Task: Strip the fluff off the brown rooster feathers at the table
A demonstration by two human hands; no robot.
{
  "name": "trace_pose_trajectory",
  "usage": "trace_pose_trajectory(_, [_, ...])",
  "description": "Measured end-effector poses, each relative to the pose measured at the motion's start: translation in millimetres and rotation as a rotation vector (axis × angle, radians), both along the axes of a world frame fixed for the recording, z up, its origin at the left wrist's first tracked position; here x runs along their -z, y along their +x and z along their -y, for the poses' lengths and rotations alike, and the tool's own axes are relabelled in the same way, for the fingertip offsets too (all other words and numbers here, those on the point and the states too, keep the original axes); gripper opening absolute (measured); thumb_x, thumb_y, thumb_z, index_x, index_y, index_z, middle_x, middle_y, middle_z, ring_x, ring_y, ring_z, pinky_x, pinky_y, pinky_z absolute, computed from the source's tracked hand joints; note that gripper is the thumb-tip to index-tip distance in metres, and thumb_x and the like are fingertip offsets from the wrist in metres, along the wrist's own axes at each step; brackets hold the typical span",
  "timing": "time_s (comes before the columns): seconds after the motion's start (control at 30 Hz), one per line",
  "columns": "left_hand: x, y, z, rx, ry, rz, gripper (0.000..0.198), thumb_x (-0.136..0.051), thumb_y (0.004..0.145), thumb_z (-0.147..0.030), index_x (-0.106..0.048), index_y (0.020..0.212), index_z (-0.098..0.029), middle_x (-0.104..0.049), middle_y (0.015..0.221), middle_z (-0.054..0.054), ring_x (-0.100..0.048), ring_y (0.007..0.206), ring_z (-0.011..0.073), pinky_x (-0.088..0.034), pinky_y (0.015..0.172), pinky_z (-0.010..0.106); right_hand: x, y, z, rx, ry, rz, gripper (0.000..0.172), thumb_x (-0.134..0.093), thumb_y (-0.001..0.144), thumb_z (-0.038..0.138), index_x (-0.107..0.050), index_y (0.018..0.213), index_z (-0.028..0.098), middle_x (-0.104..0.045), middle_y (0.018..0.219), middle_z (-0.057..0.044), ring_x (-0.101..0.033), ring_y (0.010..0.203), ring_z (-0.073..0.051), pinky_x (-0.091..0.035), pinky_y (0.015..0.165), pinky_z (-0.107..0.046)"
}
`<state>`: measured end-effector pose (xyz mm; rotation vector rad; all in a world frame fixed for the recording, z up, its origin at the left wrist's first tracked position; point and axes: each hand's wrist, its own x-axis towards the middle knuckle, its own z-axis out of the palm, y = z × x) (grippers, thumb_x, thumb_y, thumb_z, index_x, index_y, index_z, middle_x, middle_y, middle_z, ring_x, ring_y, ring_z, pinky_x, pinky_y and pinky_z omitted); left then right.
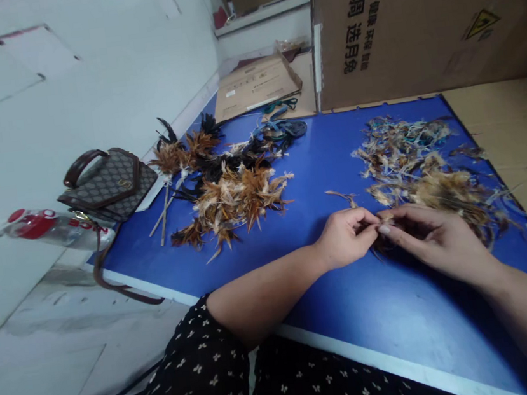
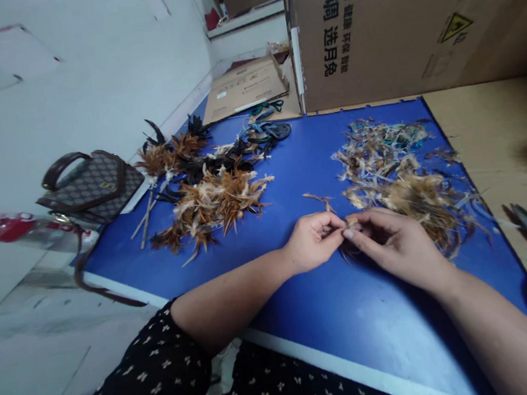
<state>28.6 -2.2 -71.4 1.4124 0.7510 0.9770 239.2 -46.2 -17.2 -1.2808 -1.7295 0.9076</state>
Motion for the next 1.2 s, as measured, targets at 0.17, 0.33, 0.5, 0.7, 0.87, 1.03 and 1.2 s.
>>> trace_pose_trajectory(0.17, [2.3,1.5,-0.7,0.033,-0.091,0.056,0.028,-0.086,0.097,-0.039,-0.071,0.098,-0.015,-0.079,0.088,0.006,-0.076,0.076,0.0137,-0.062,0.08,0.03,-2.5,0.4,-2.7,0.031,0.019,0.012,0.044,-0.081,0.098,0.067,-0.088,0.093,0.023,-0.084,0.088,-0.009,-0.074,0.074,-0.021,-0.062,0.074,-0.035])
trace_pose_trajectory(0.33, [-0.3,0.8,-3.0,0.095,-0.165,0.093,0.029,-0.089,0.095,-0.035,-0.069,0.105,-0.015,-0.076,0.09,0.004,-0.075,0.08,0.0134,-0.063,0.085,0.031,-5.5,-1.0,-4.3,-0.016,0.243,0.096,0.029,-0.078,0.102,0.054,-0.086,0.09,0.029,-0.081,0.086,-0.007,-0.075,0.074,-0.023,-0.062,0.076,-0.037])
trace_pose_trajectory(0.5, [-8.6,-2.1,-1.0,0.12,-0.122,0.053,0.031,-0.09,0.092,-0.031,-0.074,0.113,-0.015,-0.076,0.092,0.004,-0.071,0.08,0.0119,-0.06,0.084,0.03,-0.3,0.3,-4.3,-0.115,0.345,0.166,0.017,-0.073,0.104,0.041,-0.087,0.101,0.032,-0.08,0.09,-0.007,-0.075,0.076,-0.023,-0.06,0.073,-0.037])
trace_pose_trajectory(0.7, [-17.4,-4.9,-6.4,0.187,-0.323,0.057,0.042,-0.097,0.085,-0.045,-0.072,0.098,-0.014,-0.073,0.073,0.0,-0.066,0.062,0.0099,-0.056,0.067,0.026,-0.9,-0.8,-2.4,-0.118,0.373,0.189,0.014,-0.072,0.105,0.037,-0.085,0.104,0.032,-0.081,0.096,-0.008,-0.077,0.08,-0.024,-0.062,0.075,-0.038])
trace_pose_trajectory(0.87, [-21.1,-2.7,-5.2,0.078,-0.288,0.009,0.023,-0.084,0.098,-0.033,-0.071,0.095,-0.015,-0.071,0.07,0.0,-0.066,0.059,0.0094,-0.056,0.064,0.024,-10.3,-1.9,0.5,-0.097,0.438,0.287,0.016,-0.069,0.108,0.034,-0.083,0.102,0.029,-0.082,0.094,-0.008,-0.078,0.079,-0.022,-0.063,0.075,-0.034])
trace_pose_trajectory(1.03, [-22.5,1.9,3.4,-0.054,-0.061,-0.07,0.016,-0.078,0.1,-0.03,-0.075,0.098,-0.015,-0.073,0.074,0.001,-0.069,0.065,0.0101,-0.057,0.067,0.023,-7.6,-3.5,1.1,-0.006,0.495,0.434,0.02,-0.066,0.11,0.032,-0.081,0.101,0.023,-0.082,0.095,-0.008,-0.078,0.078,-0.019,-0.06,0.075,-0.029])
trace_pose_trajectory(1.2, [-22.8,0.4,-1.6,-0.102,-0.18,0.009,0.031,-0.084,0.096,-0.045,-0.072,0.098,-0.016,-0.07,0.072,-0.001,-0.065,0.06,0.0106,-0.055,0.062,0.024,-6.0,7.9,12.5,0.103,0.491,0.481,0.026,-0.063,0.112,0.038,-0.08,0.102,0.023,-0.083,0.099,-0.009,-0.079,0.082,-0.02,-0.061,0.079,-0.031])
